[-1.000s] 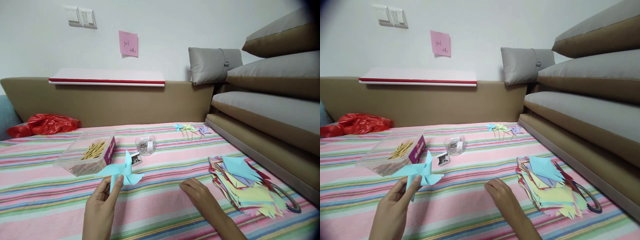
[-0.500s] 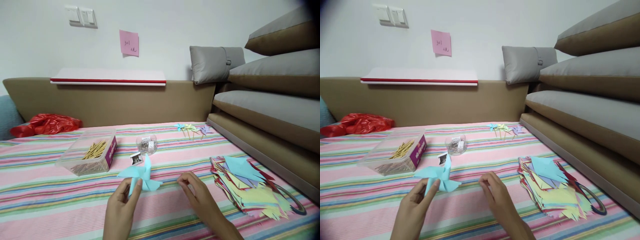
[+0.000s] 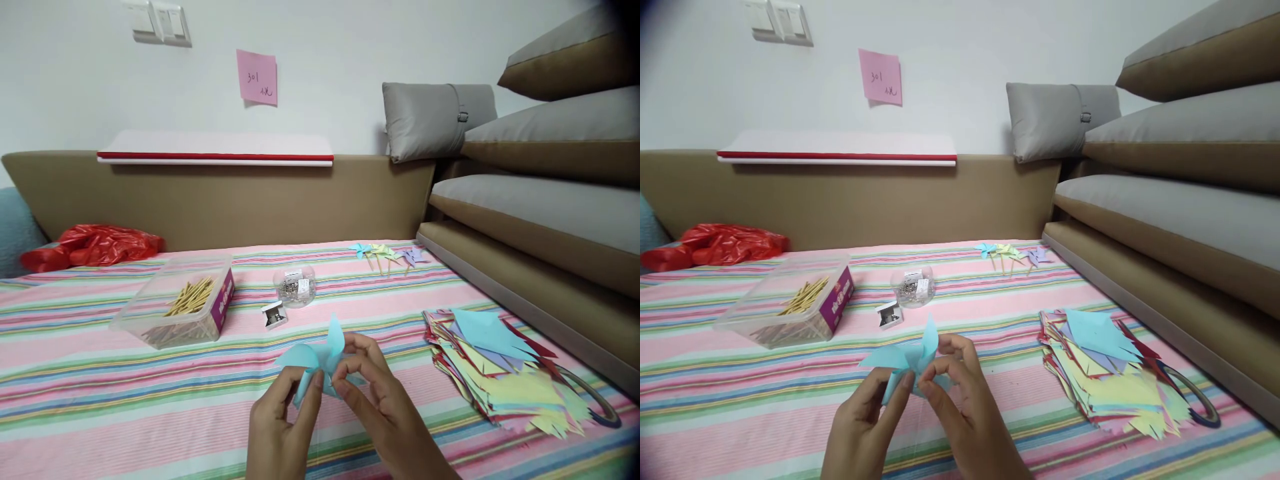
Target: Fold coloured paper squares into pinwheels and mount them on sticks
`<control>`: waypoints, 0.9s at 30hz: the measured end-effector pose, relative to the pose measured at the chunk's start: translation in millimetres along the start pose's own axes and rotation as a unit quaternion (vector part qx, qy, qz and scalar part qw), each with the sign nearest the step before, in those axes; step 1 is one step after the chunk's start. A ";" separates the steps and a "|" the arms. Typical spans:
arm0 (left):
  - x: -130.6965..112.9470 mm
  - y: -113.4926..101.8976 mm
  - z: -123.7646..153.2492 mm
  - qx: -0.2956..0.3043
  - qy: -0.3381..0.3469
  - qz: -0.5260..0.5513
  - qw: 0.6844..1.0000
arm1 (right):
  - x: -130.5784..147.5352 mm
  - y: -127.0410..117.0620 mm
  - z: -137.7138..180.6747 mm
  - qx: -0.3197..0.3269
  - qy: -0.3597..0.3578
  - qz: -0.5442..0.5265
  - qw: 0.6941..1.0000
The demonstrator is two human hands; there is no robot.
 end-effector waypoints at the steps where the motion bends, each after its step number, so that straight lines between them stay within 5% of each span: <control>1: -1.0 0.8 0.5 0.001 0.000 0.006 1.000 | 2.3 1.1 -0.6 0.017 0.002 -0.020 1.000; 27: -1.9 0.9 2.1 0.029 0.017 0.021 0.999 | 13.1 0.8 0.9 0.019 0.030 -0.054 0.998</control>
Point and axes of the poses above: each hand's wrist, its own z-axis away from the middle knuckle, its own y-axis out of the palm, x = y × z, the point moved 4 cm from there along -z, towards the middle knuckle, and after that the axes turned 2 degrees about z, right-handed, at the moved point
